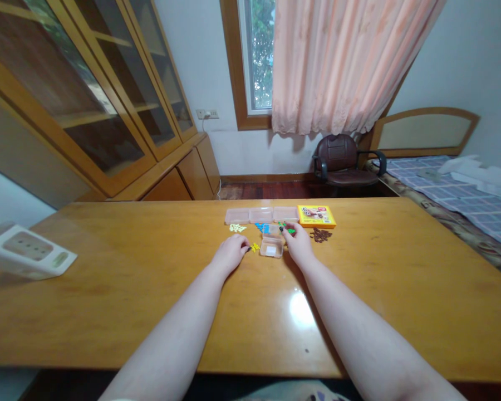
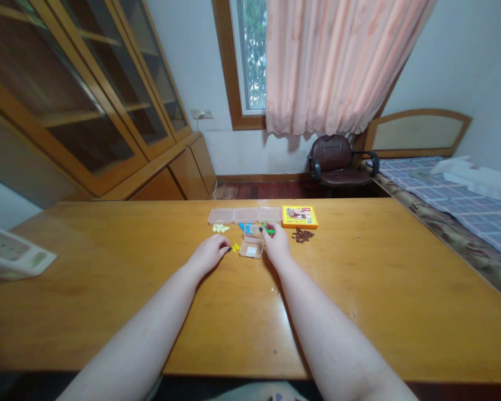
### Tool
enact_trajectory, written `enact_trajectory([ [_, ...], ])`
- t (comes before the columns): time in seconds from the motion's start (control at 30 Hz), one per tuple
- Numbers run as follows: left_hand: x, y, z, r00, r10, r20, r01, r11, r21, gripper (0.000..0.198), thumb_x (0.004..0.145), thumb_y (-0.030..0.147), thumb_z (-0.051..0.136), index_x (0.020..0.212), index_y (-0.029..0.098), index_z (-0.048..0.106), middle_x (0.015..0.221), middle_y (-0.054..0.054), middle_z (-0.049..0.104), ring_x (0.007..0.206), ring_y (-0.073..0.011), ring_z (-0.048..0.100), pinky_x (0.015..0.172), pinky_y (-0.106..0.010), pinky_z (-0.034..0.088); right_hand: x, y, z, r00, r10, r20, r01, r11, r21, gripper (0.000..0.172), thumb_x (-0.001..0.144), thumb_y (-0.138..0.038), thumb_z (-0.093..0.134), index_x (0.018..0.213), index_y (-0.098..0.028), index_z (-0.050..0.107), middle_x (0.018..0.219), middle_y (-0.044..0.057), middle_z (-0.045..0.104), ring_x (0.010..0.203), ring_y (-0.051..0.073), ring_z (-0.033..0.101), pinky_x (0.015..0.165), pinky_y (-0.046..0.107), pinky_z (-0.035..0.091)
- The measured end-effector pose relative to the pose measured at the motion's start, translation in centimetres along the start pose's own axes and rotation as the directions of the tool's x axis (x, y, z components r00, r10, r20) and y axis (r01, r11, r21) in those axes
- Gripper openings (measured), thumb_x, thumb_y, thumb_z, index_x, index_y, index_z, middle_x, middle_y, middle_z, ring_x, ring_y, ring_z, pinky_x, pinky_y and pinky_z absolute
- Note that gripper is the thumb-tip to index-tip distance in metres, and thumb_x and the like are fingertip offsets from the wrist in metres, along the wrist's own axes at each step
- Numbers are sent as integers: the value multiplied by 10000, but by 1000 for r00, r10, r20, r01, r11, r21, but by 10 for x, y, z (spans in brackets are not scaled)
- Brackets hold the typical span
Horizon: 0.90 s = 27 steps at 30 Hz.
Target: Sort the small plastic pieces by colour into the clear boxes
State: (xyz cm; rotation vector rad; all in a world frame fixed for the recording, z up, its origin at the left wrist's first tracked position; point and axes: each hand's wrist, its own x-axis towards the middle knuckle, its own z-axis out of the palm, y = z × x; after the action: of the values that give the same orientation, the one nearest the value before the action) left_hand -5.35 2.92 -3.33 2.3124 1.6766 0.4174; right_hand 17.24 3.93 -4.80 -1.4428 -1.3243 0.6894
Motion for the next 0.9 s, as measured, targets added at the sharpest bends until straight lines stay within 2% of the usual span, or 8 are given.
enact_trajectory([
  [0.07,1,0,0,1000,-23,4,23,1000,14,99,814,239,558,828,187,640,889,-56,647,832,-195,590,743,-293,452,-2,-3,-3,995,-61,-78,59,998,-28,327,795,-333,514,1026,-128,619,984,113,657,807,192,581,740,308,448],
  [0.13,0,1,0,1000,-30,7,30,999,25,97,818,245,557,812,185,632,873,-58,644,821,-197,589,733,-294,448,-5,-7,-5,989,-129,-75,123,989,-85,281,826,-321,473,967,-139,634,932,97,659,789,187,571,723,292,431],
  [0.2,0,5,-1,1000,-22,-16,22,1000,5,100,827,240,545,815,183,626,879,-59,641,831,-196,586,747,-297,449,-10,-11,-5,983,-180,37,184,971,-151,262,852,-323,443,854,-160,647,823,68,656,742,178,563,681,271,409],
  [0.3,0,15,-1,993,28,-113,-38,995,-87,113,843,225,522,849,176,624,910,-57,638,870,-185,578,797,-296,453,-18,-19,-1,952,-196,234,256,931,-261,276,868,-326,440,750,-184,644,718,40,639,687,165,548,623,248,366],
  [0.4,-1,23,0,985,103,-138,-123,982,-146,166,860,213,490,902,178,647,941,-58,641,900,-176,577,833,-291,457,-22,-23,2,923,-196,330,317,875,-367,267,869,-307,450,724,-194,643,700,39,636,664,158,536,595,244,335],
  [0.63,-1,13,-1,991,122,-53,-122,992,14,239,858,239,496,1023,226,669,1019,-61,621,959,-197,569,881,-315,446,-23,-23,1,928,-179,326,311,856,-414,260,866,-315,458,733,-204,652,704,43,642,648,160,535,568,250,315],
  [0.77,0,10,-1,995,95,-15,-95,995,18,239,852,248,512,1031,238,670,1035,-58,615,953,-190,570,884,-305,441,-25,-24,3,913,-196,358,336,860,-384,265,868,-316,459,742,-203,663,719,46,651,665,160,541,583,250,325],
  [0.9,2,10,1,993,119,-6,-118,993,13,216,846,222,512,987,238,675,1015,-55,617,947,-188,572,880,-304,440,-25,-25,4,913,-188,362,328,867,-376,269,870,-306,449,742,-198,659,721,42,652,663,155,536,583,244,325],
])
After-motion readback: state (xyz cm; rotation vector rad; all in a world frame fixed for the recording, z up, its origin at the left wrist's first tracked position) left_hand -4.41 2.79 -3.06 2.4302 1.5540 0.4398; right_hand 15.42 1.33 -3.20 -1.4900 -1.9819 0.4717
